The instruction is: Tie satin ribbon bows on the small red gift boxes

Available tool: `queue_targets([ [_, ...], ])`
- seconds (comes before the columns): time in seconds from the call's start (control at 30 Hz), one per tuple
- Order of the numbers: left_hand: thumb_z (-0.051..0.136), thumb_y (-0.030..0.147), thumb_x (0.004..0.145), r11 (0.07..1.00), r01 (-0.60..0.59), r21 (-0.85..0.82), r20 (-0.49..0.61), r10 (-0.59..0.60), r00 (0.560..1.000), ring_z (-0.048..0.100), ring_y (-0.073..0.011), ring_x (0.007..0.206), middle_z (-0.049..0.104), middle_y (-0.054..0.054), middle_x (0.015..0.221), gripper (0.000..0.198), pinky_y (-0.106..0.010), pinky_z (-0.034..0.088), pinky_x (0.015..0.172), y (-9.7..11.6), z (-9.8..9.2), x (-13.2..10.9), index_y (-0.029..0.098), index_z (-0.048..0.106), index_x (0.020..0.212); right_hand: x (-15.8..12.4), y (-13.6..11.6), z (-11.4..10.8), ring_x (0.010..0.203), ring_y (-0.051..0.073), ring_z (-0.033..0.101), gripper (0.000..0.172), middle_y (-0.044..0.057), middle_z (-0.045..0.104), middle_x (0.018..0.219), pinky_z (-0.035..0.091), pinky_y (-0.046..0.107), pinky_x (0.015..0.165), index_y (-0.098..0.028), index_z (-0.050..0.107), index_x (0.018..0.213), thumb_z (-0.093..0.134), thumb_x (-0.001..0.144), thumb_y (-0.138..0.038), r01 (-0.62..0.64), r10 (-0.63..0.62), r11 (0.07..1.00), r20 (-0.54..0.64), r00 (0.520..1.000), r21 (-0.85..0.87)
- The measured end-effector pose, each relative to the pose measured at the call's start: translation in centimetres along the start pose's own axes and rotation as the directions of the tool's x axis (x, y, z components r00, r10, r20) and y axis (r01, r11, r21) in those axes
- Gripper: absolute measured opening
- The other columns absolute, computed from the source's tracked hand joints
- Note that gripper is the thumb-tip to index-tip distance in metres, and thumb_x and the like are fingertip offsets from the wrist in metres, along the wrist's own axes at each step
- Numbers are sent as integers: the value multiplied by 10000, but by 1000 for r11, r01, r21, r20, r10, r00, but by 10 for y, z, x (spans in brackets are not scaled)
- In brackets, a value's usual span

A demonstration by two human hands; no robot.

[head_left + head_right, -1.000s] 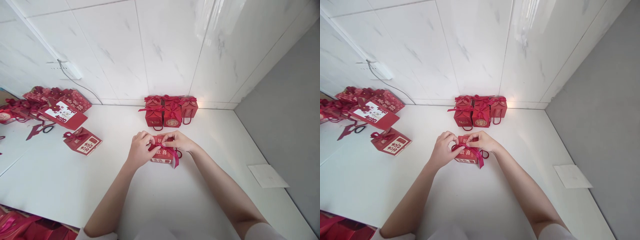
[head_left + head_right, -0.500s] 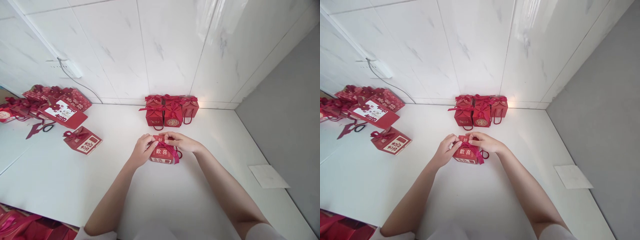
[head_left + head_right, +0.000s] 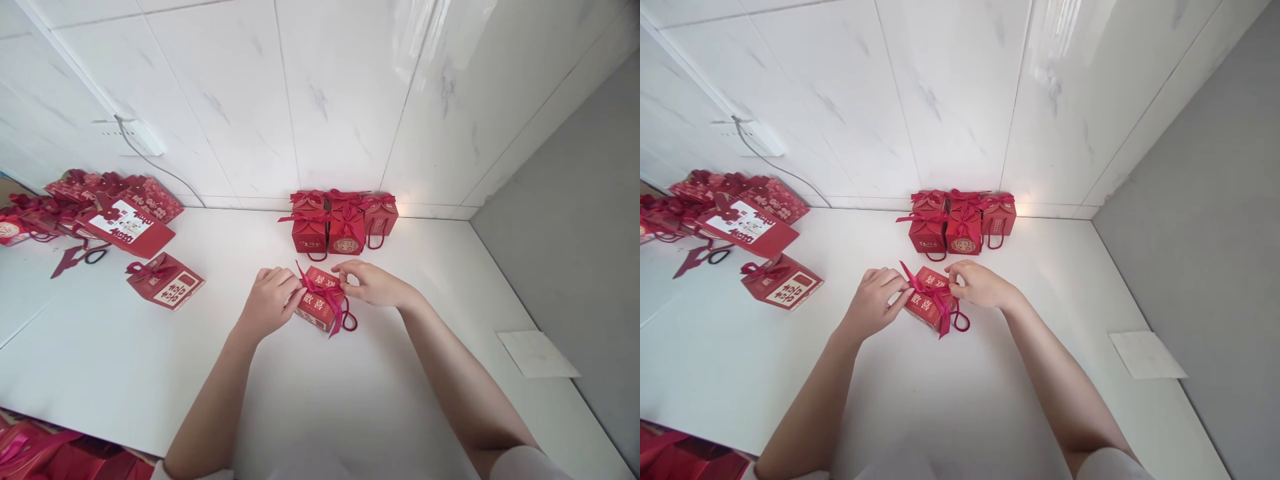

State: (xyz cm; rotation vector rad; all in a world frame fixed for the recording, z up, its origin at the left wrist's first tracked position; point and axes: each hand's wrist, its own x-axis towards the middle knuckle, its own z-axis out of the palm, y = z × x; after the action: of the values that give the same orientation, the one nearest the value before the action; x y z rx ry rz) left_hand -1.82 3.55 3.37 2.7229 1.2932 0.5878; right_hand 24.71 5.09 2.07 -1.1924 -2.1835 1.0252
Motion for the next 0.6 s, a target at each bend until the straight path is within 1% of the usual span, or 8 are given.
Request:
queue_targets([
  [0.07, 460, 281, 950, 994, 93, -52, -37, -95, 995, 552, -195, 829, 610, -37, 894, 175, -398, 385, 838, -3, 2, 0, 204, 606, 892, -2, -3, -2, 1243, 282, 515, 91, 75, 604, 1278, 427, 444, 985, -225, 594, 862, 535, 886, -290, -15, 15, 1000, -23, 1000, 0],
  [0.17, 458, 278, 950, 948, 169, -271, -35, -186, 982, 562, -205, 955, 593, -59, 1016, 216, -396, 425, 904, -7, 6, 0, 223, 659, 1008, -5, -9, -7, 1234, 258, 521, 142, 41, 591, 1293, 428, 433, 993, -261, 592, 1007, 500, 924, -328, 4, -2, 998, -31, 1000, 55],
  [0.23, 477, 240, 932, 901, 118, -418, -11, -135, 991, 541, -218, 1073, 572, -70, 1106, 236, -403, 432, 974, -8, 8, 1, 246, 696, 1019, -4, -13, -8, 1212, 247, 539, 179, 31, 611, 1259, 431, 418, 994, -269, 590, 1059, 470, 946, -341, 42, -38, 995, -46, 998, 92],
  [0.33, 483, 123, 874, 827, 30, -561, 48, -4, 999, 494, -237, 1198, 551, -57, 1228, 314, -425, 406, 1056, -7, 8, 1, 280, 752, 904, -2, -16, -6, 1212, 251, 543, 189, 34, 614, 1259, 434, 402, 991, -258, 618, 1007, 461, 956, -350, 84, -77, 993, -80, 994, 77],
  [0.4, 463, 72, 836, 771, 20, -636, 84, 43, 996, 506, -244, 1195, 560, -51, 1242, 366, -427, 424, 1046, -7, 8, 1, 275, 762, 777, -1, -16, -4, 1219, 259, 540, 195, 40, 602, 1280, 432, 402, 992, -254, 634, 970, 479, 951, -371, 96, -91, 994, -80, 993, 51],
  [0.47, 461, 78, 829, 718, 42, -695, 82, 21, 996, 547, -243, 1128, 580, -69, 1184, 345, -417, 466, 989, -9, 9, 1, 253, 747, 748, -1, -15, -3, 1224, 264, 537, 201, 45, 597, 1288, 428, 406, 997, -259, 640, 977, 502, 940, -401, 103, -100, 994, -72, 992, 44],
  [0.53, 475, 127, 860, 703, 90, -705, 54, -72, 996, 574, -223, 1031, 596, -77, 1086, 266, -403, 485, 932, -11, 11, 1, 241, 715, 870, 0, -14, -2, 1226, 262, 534, 198, 49, 593, 1294, 419, 410, 1007, -261, 639, 981, 524, 929, -413, 111, -107, 992, -62, 992, 56],
  [0.6, 524, 203, 884, 737, 152, -659, 45, -163, 986, 568, -200, 949, 600, -59, 1002, 169, -390, 476, 904, -12, 14, 2, 234, 650, 992, 0, -13, -2, 1221, 258, 535, 166, 50, 584, 1308, 412, 415, 1014, -248, 630, 934, 566, 903, -399, 112, -109, 990, -45, 993, 81],
])
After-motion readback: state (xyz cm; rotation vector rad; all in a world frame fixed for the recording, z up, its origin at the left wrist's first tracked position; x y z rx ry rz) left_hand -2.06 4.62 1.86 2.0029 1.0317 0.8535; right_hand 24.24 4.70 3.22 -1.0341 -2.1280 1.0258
